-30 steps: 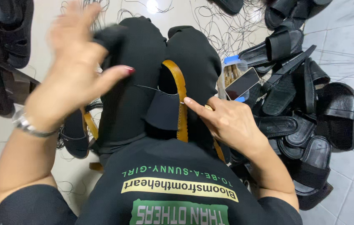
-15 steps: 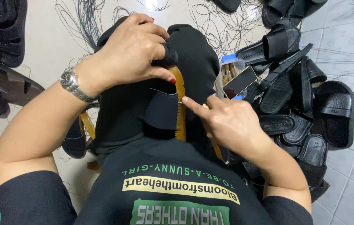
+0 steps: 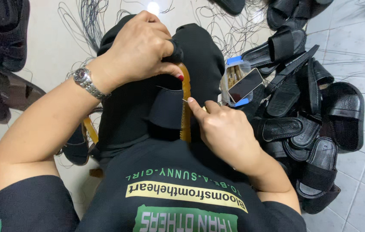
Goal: The person is sitting on the floor, sewing a black slipper with a brown sole using a needle and thread. They hold the shoe on their lap and repeatedly push the needle through the material to attach the sole.
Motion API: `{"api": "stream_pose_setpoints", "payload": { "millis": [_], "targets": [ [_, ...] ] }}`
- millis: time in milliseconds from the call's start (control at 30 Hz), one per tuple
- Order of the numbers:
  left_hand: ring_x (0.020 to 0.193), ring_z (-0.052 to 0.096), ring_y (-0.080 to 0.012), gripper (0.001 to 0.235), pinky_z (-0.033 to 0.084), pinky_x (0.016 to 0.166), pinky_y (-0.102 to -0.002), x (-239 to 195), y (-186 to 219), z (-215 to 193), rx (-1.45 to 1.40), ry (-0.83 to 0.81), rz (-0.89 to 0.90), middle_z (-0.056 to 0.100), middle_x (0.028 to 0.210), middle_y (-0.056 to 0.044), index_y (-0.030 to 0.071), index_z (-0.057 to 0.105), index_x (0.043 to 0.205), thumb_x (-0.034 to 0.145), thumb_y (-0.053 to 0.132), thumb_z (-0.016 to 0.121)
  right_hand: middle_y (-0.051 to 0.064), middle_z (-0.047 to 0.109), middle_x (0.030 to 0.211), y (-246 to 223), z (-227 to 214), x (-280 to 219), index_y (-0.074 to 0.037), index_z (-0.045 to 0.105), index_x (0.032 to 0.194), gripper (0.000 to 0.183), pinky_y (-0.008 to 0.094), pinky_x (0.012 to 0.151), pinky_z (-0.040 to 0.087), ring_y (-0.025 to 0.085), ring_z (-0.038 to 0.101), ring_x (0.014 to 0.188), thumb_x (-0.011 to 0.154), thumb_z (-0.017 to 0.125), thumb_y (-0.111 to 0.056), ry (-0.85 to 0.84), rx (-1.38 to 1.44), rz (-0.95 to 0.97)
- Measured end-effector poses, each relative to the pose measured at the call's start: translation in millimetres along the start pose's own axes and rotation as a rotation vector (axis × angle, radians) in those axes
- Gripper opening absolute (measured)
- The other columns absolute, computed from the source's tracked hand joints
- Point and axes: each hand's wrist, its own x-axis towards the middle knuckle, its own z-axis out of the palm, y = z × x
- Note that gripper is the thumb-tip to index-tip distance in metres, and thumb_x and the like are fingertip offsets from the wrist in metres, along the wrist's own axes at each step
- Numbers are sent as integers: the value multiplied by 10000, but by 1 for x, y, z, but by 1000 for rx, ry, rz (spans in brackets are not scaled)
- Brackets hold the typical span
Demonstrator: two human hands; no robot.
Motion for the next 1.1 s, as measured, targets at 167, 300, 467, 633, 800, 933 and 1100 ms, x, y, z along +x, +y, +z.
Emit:
{"api": "stream_pose_setpoints", "payload": {
  "millis": [167, 300, 467, 633, 800, 933, 1100],
  "targets": [
    [814, 677, -170, 716, 437, 902, -318, 0, -2, 3, 35, -39, -15, 646, 681, 73, 154, 654, 642, 804, 848, 723, 63, 552, 735, 2, 5, -1, -133, 589, 1409, 550, 496, 400, 475, 335, 590, 538, 859, 588, -108, 24, 209, -3],
    [720, 639, -178, 739, 430, 876, -330, 3, 0, 2, 50, -70, -27, 605, 647, 68, 150, 624, 608, 809, 854, 722, 71, 611, 835, 0, 26, 9, -73, 624, 1328, 384, 532, 423, 461, 391, 623, 569, 968, 603, -205, 164, 339, 13],
    [862, 721, -192, 777, 475, 903, -361, -4, 6, -5, -61, 39, -58, 686, 708, 28, 115, 572, 551, 780, 832, 764, 87, 634, 879, 4, 22, -12, -157, 472, 1430, 439, 538, 395, 485, 397, 643, 623, 1031, 498, -341, -4, 386, 41],
    [947, 728, -194, 659, 450, 929, -362, -8, 12, -5, -92, 73, -44, 721, 781, 34, 136, 648, 637, 802, 754, 806, 123, 673, 1068, -17, 43, -3, -44, 505, 1332, 352, 447, 495, 542, 324, 689, 782, 1030, 552, -217, 219, 544, 63],
    [1148, 581, -391, 606, 366, 1077, -606, -34, 49, -45, -197, 204, -196, 679, 1127, -163, -57, 717, 934, 922, 547, 764, 175, 669, 1210, -18, 54, 0, 35, 504, 1264, 318, 403, 670, 586, 314, 717, 954, 1020, 567, -157, 295, 674, 21],
    [1062, 544, -338, 427, 375, 802, -494, -60, 64, -58, -66, -61, -309, 632, 1065, -48, 77, 688, 680, 771, 448, 881, 173, 653, 1091, -22, 61, -3, 21, 484, 1252, 307, 403, 551, 550, 334, 718, 853, 1016, 575, -153, 284, 762, 71],
    [1187, 625, -159, 157, 497, 1005, -321, -42, 48, -86, -1160, -223, -585, 698, 1236, -10, 123, 769, 947, 858, 251, 748, 160, 652, 1112, -25, 66, 0, 15, 472, 1242, 306, 436, 564, 548, 340, 714, 835, 1012, 577, -157, 282, 769, 108]
  ]
}}
